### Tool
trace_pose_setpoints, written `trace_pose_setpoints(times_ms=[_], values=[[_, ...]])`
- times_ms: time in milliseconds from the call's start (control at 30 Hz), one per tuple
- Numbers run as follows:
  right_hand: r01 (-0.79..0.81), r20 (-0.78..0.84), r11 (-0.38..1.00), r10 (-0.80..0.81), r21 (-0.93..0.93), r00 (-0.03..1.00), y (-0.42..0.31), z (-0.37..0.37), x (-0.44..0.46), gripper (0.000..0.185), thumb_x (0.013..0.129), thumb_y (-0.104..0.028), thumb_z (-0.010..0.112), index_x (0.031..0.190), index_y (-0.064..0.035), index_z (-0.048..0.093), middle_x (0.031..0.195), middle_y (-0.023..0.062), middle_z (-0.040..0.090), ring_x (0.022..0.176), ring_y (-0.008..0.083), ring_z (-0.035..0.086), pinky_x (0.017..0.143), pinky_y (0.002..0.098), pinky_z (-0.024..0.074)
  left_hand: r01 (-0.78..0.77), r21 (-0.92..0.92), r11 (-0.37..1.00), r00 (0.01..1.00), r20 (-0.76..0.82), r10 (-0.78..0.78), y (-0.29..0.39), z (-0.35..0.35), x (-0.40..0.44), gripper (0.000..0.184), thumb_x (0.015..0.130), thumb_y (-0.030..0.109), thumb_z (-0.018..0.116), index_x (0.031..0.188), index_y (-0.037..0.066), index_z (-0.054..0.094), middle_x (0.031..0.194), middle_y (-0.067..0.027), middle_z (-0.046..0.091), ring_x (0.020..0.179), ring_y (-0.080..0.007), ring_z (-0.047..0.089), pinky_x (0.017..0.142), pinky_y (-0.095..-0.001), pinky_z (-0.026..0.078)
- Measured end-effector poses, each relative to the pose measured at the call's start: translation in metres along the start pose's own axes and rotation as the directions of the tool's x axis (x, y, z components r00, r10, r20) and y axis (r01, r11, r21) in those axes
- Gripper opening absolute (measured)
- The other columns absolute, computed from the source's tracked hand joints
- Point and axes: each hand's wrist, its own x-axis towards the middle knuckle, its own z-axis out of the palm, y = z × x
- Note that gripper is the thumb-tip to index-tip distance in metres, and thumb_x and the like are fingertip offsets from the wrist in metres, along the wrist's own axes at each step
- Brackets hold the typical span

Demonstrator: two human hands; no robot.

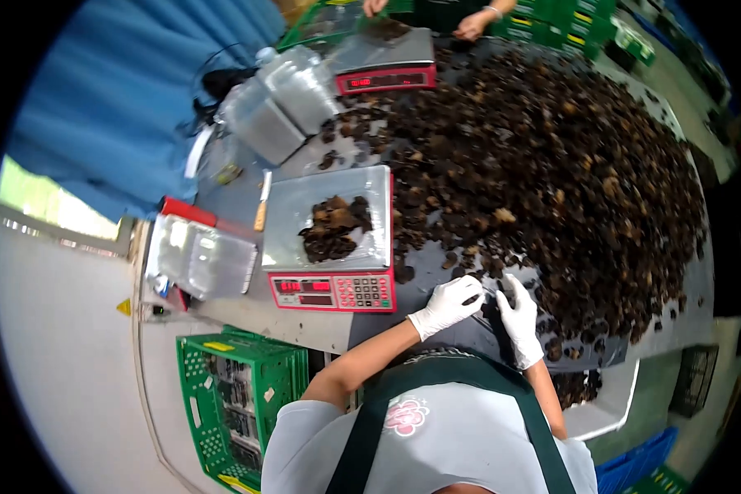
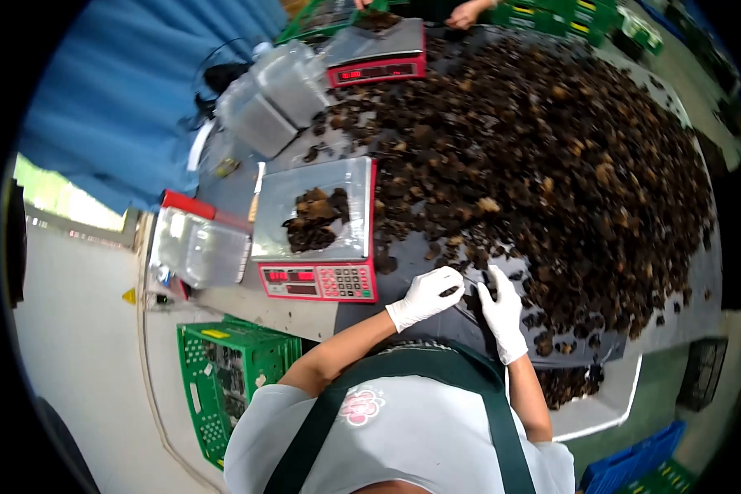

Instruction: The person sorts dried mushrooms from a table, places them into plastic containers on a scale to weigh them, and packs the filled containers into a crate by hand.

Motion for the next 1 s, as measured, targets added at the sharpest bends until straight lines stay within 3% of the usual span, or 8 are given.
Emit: trace_pose_setpoints(times_ms=[133,333,467,567,733,867,933,1000], values=[[0.282,-0.041,0.899,-0.313,-0.335,0.949,-0.006,0.014,0.024,0.070,0.071,-0.027,0.079,0.131,-0.0074,0.050,0.128,0.0124,0.056,0.102,0.0273,0.059,0.086,0.0342,0.0498,0.010,-0.029,1.000,0.975,-0.220,-0.017,0.013,-0.051,0.017,0.012,0.077,0.006,0.069,0.087,0.005,0.063,0.087,-0.0083,0.063,0.077,-0.0248,0.065,0.069,-0.0305,0.053],[0.212,0.147,0.836,-0.159,-0.506,0.976,-0.012,0.029,0.038,0.068,0.069,-0.021,0.079,0.130,-0.0099,0.050,0.134,0.0106,0.051,0.113,0.0301,0.054,0.092,0.0352,0.0485,0.058,0.264,0.963,0.875,-0.477,0.079,0.009,-0.159,0.021,0.011,0.072,0.002,0.071,0.081,0.005,0.065,0.085,-0.0077,0.066,0.079,-0.0221,0.065,0.073,-0.0305,0.054],[0.280,0.068,0.853,-0.280,-0.440,0.958,0.008,0.038,0.035,0.049,0.072,-0.011,0.074,0.118,-0.0092,0.058,0.128,0.0080,0.057,0.108,0.0272,0.058,0.090,0.0336,0.0493,-0.021,0.676,0.736,0.930,-0.256,0.263,-0.021,-0.214,0.017,0.030,0.075,0.028,0.073,0.099,0.010,0.067,0.104,-0.0077,0.066,0.080,-0.0237,0.064,0.065,-0.0316,0.054],[0.365,-0.041,0.864,-0.403,-0.346,0.914,0.009,0.036,0.031,0.023,0.075,-0.001,0.069,0.097,-0.0065,0.066,0.112,0.0076,0.066,0.100,0.0263,0.063,0.086,0.0326,0.0502,0.037,0.773,0.633,0.990,0.057,-0.128,-0.044,-0.223,0.016,0.064,0.075,0.050,0.068,0.128,0.016,0.056,0.129,-0.0070,0.056,0.092,-0.0240,0.061,0.076,-0.0354,0.052],[0.313,-0.137,0.920,-0.350,-0.235,0.927,0.001,0.022,0.032,0.019,0.075,-0.001,0.071,0.093,-0.0043,0.067,0.104,0.0121,0.069,0.098,0.0259,0.066,0.087,0.0323,0.0508,0.030,0.770,0.637,0.997,0.021,-0.072,-0.023,-0.236,0.020,0.071,0.070,0.053,0.070,0.128,0.016,0.056,0.130,-0.0071,0.055,0.092,-0.0251,0.060,0.078,-0.0362,0.052],[0.139,-0.175,0.988,-0.149,-0.067,0.973,-0.009,0.011,0.030,0.026,0.077,-0.001,0.072,0.103,0.0014,0.067,0.107,0.0114,0.069,0.100,0.0180,0.066,0.090,0.0288,0.0485,0.132,0.711,0.690,0.968,-0.243,0.065,-0.025,-0.259,0.005,0.057,0.078,0.049,0.068,0.122,0.013,0.060,0.132,-0.0075,0.054,0.102,-0.0248,0.059,0.085,-0.0364,0.050],[0.087,-0.174,0.996,-0.084,0.012,0.981,-0.016,0.007,0.028,0.028,0.079,-0.001,0.071,0.106,0.0010,0.067,0.108,0.0100,0.069,0.100,0.0154,0.064,0.092,0.0280,0.0470,0.218,0.584,0.782,0.885,-0.456,0.093,-0.032,-0.275,-0.003,0.043,0.081,0.035,0.071,0.116,0.013,0.063,0.128,-0.0070,0.058,0.096,-0.0206,0.062,0.080,-0.0323,0.052],[0.039,-0.174,0.997,-0.027,0.065,0.984,-0.030,0.005,0.025,0.027,0.080,-0.002,0.070,0.107,0.0012,0.067,0.109,0.0094,0.069,0.102,0.0156,0.063,0.094,0.0286,0.0455,0.396,0.219,0.892,0.761,-0.622,-0.185,-0.032,-0.286,-0.017,0.032,0.082,0.020,0.072,0.112,0.012,0.065,0.124,-0.0060,0.061,0.083,-0.0146,0.063,0.073,-0.0257,0.051]])
